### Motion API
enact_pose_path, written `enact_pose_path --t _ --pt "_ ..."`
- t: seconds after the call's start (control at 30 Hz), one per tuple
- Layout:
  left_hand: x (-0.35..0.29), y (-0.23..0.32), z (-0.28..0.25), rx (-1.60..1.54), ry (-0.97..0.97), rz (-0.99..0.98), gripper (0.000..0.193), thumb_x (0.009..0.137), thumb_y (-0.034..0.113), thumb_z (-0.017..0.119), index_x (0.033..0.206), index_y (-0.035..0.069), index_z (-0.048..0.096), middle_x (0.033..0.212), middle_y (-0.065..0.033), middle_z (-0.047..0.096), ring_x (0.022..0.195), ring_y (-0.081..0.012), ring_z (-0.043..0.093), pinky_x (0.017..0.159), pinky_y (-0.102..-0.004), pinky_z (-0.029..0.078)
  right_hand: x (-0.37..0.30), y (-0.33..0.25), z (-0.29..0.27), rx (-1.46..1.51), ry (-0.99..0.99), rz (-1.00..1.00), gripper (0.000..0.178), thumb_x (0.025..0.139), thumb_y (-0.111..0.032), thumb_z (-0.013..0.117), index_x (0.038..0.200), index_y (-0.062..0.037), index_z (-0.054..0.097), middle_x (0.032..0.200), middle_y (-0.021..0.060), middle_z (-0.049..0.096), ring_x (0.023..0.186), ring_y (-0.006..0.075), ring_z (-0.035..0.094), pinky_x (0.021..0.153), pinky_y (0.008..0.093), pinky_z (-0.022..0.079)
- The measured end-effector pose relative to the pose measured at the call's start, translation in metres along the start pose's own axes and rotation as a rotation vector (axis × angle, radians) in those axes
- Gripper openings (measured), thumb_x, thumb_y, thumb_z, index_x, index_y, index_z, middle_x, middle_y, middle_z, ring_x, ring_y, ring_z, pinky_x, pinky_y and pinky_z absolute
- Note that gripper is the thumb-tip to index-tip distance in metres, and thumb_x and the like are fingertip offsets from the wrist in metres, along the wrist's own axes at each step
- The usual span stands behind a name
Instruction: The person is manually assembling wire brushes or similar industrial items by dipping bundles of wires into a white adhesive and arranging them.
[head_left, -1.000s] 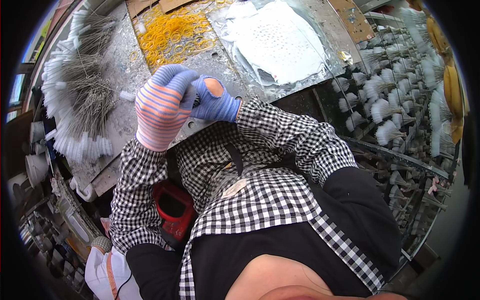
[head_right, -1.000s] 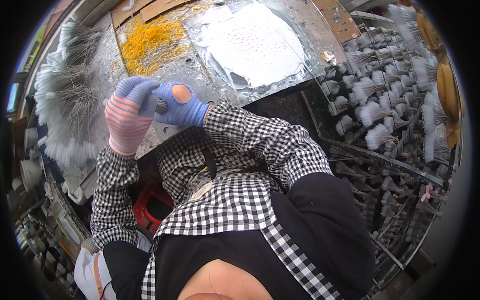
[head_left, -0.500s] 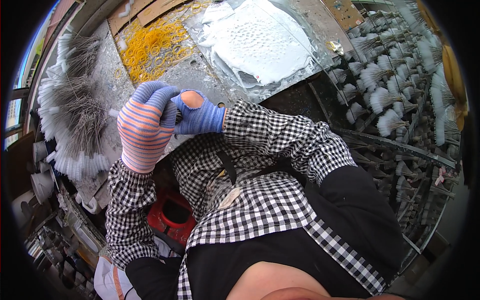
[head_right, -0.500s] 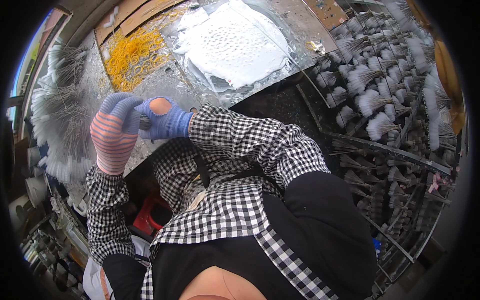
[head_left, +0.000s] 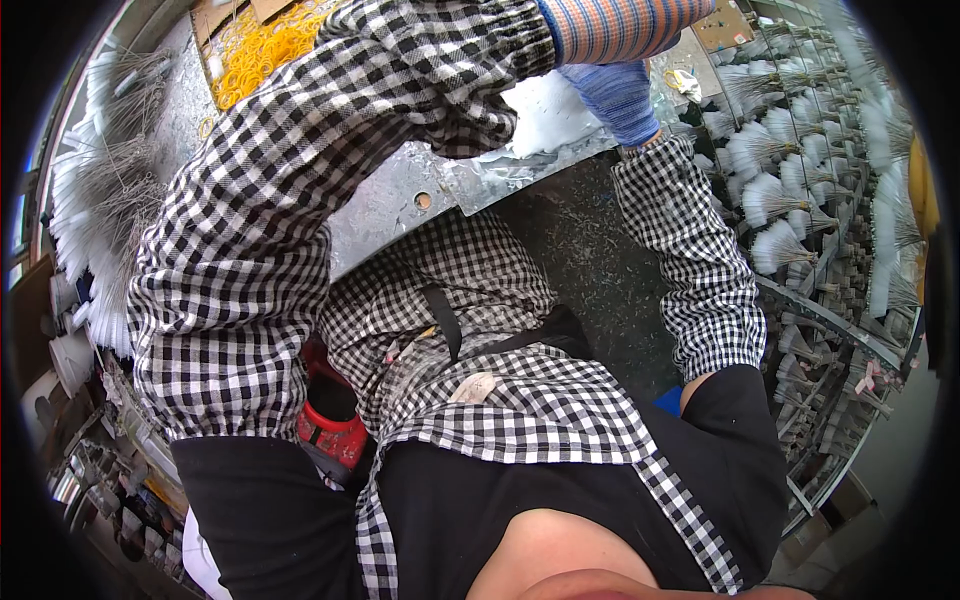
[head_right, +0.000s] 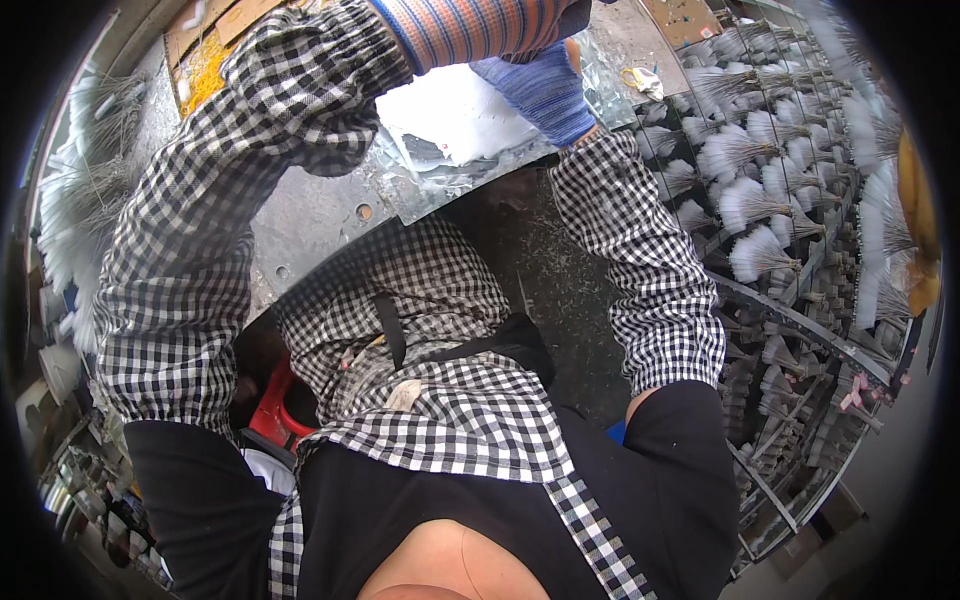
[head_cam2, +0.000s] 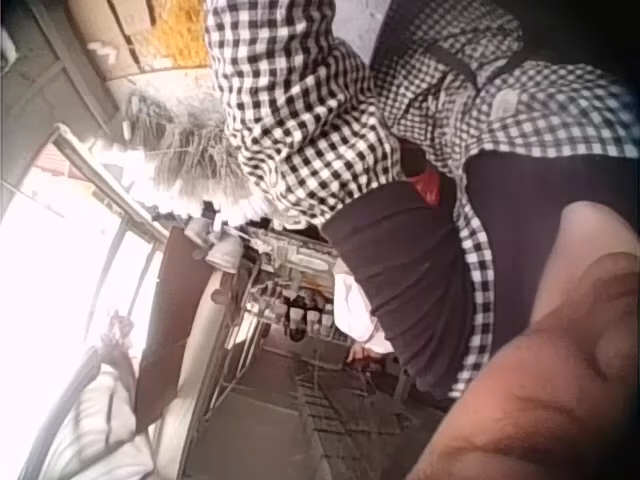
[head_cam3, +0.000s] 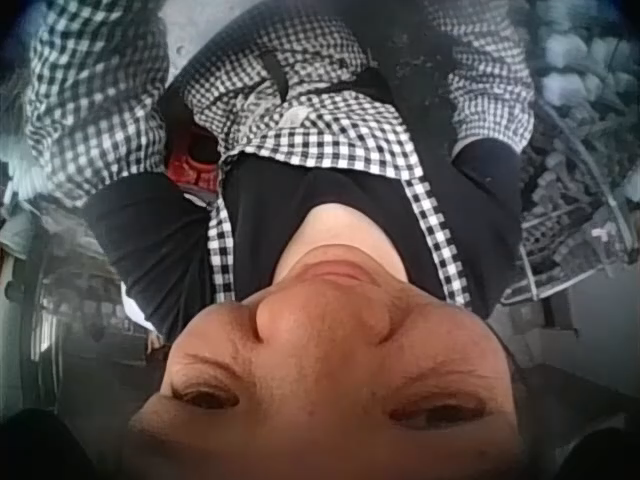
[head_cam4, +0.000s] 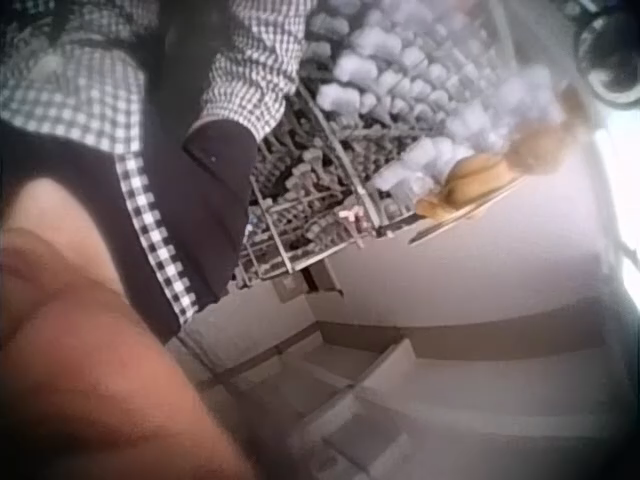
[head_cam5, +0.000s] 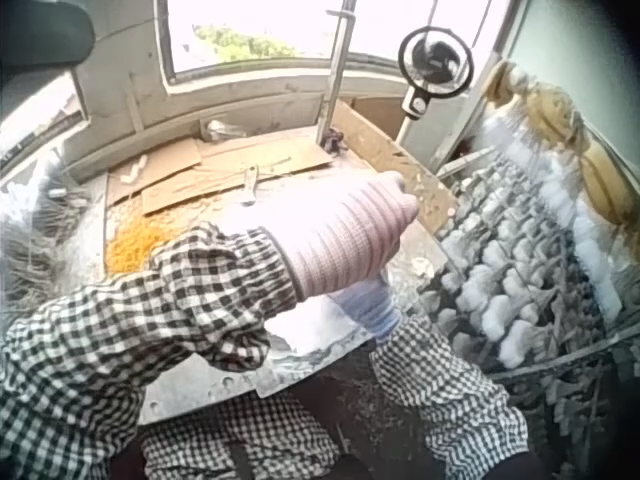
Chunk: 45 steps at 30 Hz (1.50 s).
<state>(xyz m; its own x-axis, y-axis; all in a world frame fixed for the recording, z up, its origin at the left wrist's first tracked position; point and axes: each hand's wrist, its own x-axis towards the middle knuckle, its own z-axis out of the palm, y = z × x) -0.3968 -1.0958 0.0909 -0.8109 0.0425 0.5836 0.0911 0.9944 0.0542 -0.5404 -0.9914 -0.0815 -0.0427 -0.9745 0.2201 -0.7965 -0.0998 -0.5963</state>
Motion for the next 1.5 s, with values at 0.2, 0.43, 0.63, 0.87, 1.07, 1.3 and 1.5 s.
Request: enact_pose_path --t 0.2,0.43,0.63,0.87,1.07,1.3,1.5 --pt "-0.001 -0.002 -0.007 -0.049 -0.138 -0.059 0.01 0.078 0.009 0.062 0.081 0.003 0.069 0.072 -0.0159 0.066 0.069 -0.0316 0.068 0.063 -0.0405 0.055 0.014 0.006 0.038 -0.273 0.619 -0.175 0.068 0.082 -0.029 0.077 0.137 -0.0027 0.046 0.121 0.0167 0.062 0.109 0.0312 0.061 0.087 0.0393 0.05" --pt "-0.006 -0.008 0.008 -0.169 -0.117 -0.081 0.005 0.077 0.008 0.066 0.079 0.005 0.069 0.068 -0.0158 0.063 0.066 -0.0304 0.066 0.058 -0.0396 0.052 0.031 -0.008 0.057 0.085 0.819 0.024 0.052 0.081 -0.033 0.078 0.124 -0.0105 0.059 0.106 0.0112 0.067 0.1 0.026 0.066 0.077 0.0385 0.052" --pt "0.01 0.013 -0.021 -0.489 -0.515 -0.681 0.003 0.078 0.007 0.065 0.079 0.006 0.068 0.07 -0.0136 0.064 0.064 -0.0283 0.064 0.059 -0.0379 0.052 0.018 -0.018 0.036 -0.222 0.551 0.116 0.043 0.079 -0.033 0.079 0.113 -0.0132 0.063 0.101 0.0105 0.068 0.095 0.025 0.067 0.075 0.0397 0.053" --pt "0.002 0.004 -0.017 -0.393 -0.342 -0.364 0.004 0.079 0.006 0.063 0.081 0.005 0.066 0.066 -0.011 0.062 0.063 -0.0239 0.062 0.062 -0.0351 0.052 0.013 -0.02 0.045 -0.249 0.518 0.335 0.039 0.081 -0.034 0.075 0.113 -0.014 0.064 0.098 0.0093 0.068 0.091 0.0252 0.067 0.075 0.039 0.053" --pt "-0.013 0.007 0.001 -0.389 0.064 -0.245 0.017 0.089 0.016 0.055 0.079 0.005 0.065 0.066 -0.0107 0.06 0.064 -0.0221 0.06 0.06 -0.0356 0.048 0.029 -0.037 0.061 -0.326 0.711 0.552 0.03 0.086 -0.024 0.069 0.112 -0.0107 0.065 0.095 0.0086 0.066 0.089 0.0247 0.067 0.079 0.0366 0.052" --pt "-0.013 0.006 0.009 -0.037 0.055 0.035 0.014 0.088 0.012 0.055 0.082 0.006 0.067 0.069 -0.0142 0.062 0.07 -0.0296 0.063 0.062 -0.0376 0.05 0.024 -0.037 0.06 -0.283 0.709 0.659 0.03 0.088 -0.021 0.067 0.115 -0.0094 0.062 0.099 0.0086 0.064 0.092 0.0249 0.064 0.085 0.0364 0.049" --pt "-0.019 0.006 0.018 -0.175 0.028 -0.033 0.007 0.081 0.006 0.061 0.084 0.006 0.067 0.073 -0.0137 0.062 0.071 -0.0292 0.065 0.064 -0.0378 0.052 0.017 -0.037 0.055 -0.221 0.593 0.546 0.037 0.088 -0.026 0.067 0.12 -0.009 0.058 0.106 0.0088 0.061 0.098 0.0247 0.062 0.09 0.0376 0.047"
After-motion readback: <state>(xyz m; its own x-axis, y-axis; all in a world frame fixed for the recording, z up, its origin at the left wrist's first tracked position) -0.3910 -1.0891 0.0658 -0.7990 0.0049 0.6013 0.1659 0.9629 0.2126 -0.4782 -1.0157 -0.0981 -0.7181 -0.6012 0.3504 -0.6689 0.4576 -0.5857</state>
